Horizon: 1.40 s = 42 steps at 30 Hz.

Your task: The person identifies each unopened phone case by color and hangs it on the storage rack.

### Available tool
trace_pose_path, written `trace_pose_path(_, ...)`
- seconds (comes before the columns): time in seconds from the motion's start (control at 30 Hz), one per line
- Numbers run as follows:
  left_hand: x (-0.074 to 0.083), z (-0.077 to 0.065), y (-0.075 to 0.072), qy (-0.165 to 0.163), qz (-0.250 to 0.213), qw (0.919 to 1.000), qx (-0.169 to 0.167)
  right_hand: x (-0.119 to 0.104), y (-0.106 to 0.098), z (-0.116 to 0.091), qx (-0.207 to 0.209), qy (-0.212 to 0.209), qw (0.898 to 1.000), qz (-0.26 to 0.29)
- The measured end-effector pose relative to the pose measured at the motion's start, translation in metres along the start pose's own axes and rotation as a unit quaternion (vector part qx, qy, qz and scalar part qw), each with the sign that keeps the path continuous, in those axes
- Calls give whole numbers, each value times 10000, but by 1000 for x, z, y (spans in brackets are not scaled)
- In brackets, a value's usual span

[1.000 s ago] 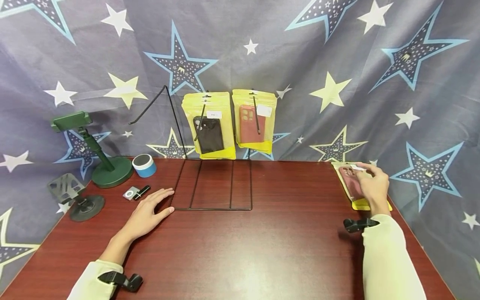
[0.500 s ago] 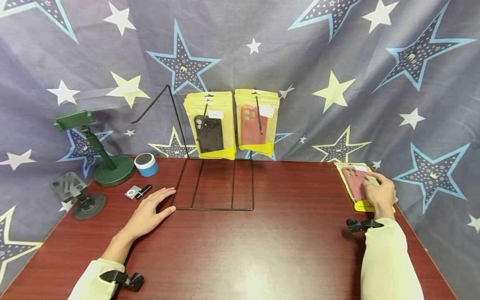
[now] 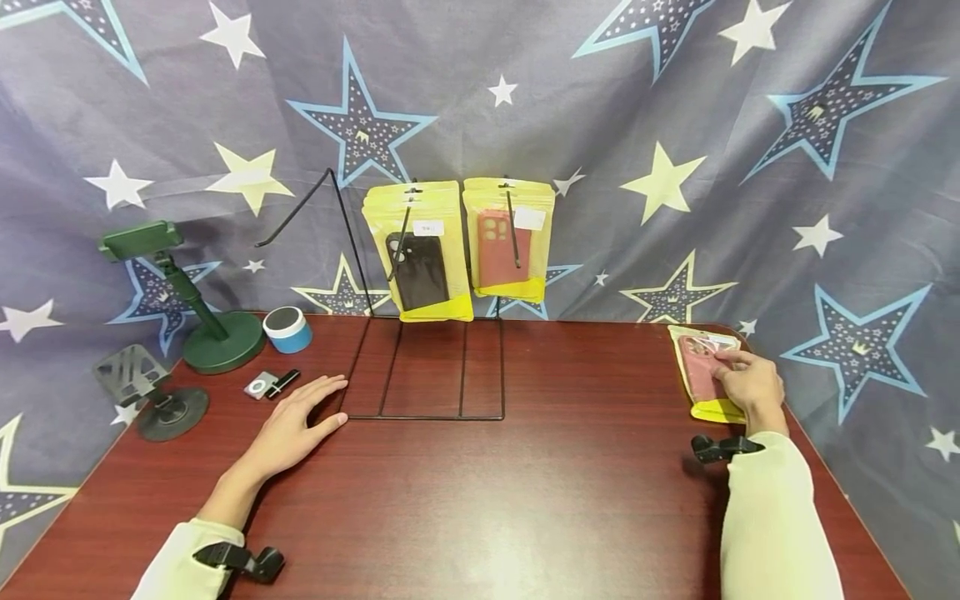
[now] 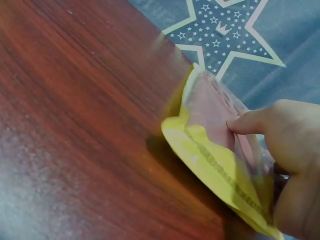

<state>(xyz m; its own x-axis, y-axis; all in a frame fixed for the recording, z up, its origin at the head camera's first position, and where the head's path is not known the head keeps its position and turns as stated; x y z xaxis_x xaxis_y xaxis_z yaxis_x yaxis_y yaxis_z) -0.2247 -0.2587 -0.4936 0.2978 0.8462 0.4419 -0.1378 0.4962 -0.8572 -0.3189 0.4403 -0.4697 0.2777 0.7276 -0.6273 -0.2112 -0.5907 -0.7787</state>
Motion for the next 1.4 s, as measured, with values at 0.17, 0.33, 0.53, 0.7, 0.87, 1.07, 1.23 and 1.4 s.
trace_pose_path(0.17, -1, 0, 0, 2, 15, 10000, -16, -2, 3, -3, 19, -29, 9999, 161)
trace_pose_path(0.33, 0, 0, 0, -26, 11, 10000, -57, -3, 6, -5, 198, -15, 9988, 458)
trace_pose_path(0.53, 2, 0, -1, 1, 19, 10000, -47, -7, 6, -4, 511, 231, 9953, 795)
trace_pose_path(0.7, 1, -1, 0, 11, 41, 10000, -25, -6, 9, -4, 613, 449, 9815, 1755)
trace_pose_path(0.87, 1, -1, -1, -14, 23, 10000, -44, -5, 12, -9, 574, 537, 9378, 3382)
trace_pose_path(1.07, 2, -1, -1, -29, -19, 10000, -50, -13, 6, -18, 634, 584, 8948, 4381)
trace_pose_path(1.23, 2, -1, -1, -32, -30, 10000, -72, -28, -4, -27, 810, 400, 8684, 4876)
trace_pose_path(1.4, 2, -2, -2, -59, -1, 9999, -93, -52, -12, -36, 998, 200, 8456, 5240)
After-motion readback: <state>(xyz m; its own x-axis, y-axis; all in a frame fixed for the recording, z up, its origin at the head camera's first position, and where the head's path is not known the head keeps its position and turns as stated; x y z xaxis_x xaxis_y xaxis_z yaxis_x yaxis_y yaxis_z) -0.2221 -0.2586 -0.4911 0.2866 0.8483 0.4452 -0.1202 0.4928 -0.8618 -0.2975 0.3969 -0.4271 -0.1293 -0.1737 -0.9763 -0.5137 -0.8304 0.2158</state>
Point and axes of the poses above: each hand's wrist, its own z-axis towards the middle knuckle, its own y-axis out of the palm, x = y × z, the point moved 3 cm from there along z, towards the middle knuckle, and after that the axes turned 3 degrees about z, right-handed, at the moved point
